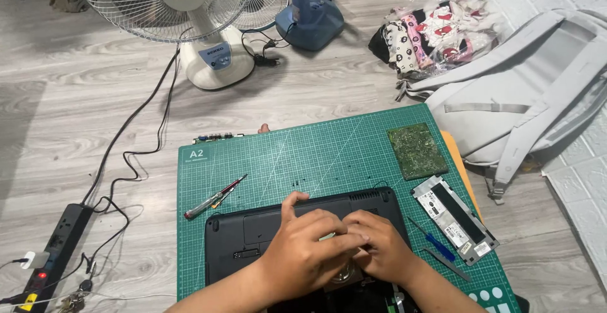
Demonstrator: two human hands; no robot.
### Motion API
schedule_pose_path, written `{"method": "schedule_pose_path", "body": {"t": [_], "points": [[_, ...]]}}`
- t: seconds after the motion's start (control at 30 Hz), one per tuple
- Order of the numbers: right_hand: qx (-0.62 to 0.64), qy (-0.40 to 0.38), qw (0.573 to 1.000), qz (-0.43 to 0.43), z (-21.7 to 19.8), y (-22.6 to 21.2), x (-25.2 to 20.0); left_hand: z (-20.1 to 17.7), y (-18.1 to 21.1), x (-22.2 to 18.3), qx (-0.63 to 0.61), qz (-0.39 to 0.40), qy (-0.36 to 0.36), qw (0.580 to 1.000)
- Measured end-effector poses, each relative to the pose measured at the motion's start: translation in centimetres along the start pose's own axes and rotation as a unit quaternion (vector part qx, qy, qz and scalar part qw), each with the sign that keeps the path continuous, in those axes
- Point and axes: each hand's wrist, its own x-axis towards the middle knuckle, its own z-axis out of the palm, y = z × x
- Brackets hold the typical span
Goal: Removing and reinstalling a hard drive in a laptop using a screwdriver
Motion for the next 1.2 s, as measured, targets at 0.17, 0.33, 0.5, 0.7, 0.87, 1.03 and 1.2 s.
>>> {"method": "schedule_pose_path", "body": {"t": [0.17,0.33,0.5,0.7,0.87,1.03,1.2], "points": [[0.015,-0.013,1.000,0.017,-0.1,0.6,-0.4,-0.1,-0.5,0.0,-0.057,-0.019,-0.017,0.998],[-0.012,-0.002,1.000,-0.005,0.0,1.4,-0.6,-0.3,-0.9,-0.1,-0.089,-0.033,-0.027,0.995],[-0.015,0.031,0.999,0.014,0.1,0.7,-0.5,0.4,-1.0,0.0,-0.121,-0.035,-0.029,0.992],[-0.010,0.005,1.000,-0.017,0.2,1.2,-0.6,0.2,-1.2,0.0,-0.114,-0.029,-0.023,0.993],[0.033,0.002,0.999,-0.005,0.1,1.4,-0.7,0.5,-1.3,-0.3,-0.121,-0.018,-0.027,0.992],[0.016,0.010,1.000,0.022,-0.1,1.1,-0.5,0.8,-1.6,-0.4,-0.115,-0.016,-0.036,0.993],[0.050,-0.003,0.999,0.001,0.3,0.9,-0.4,0.7,-1.5,-0.4,-0.105,-0.020,-0.044,0.993]]}}
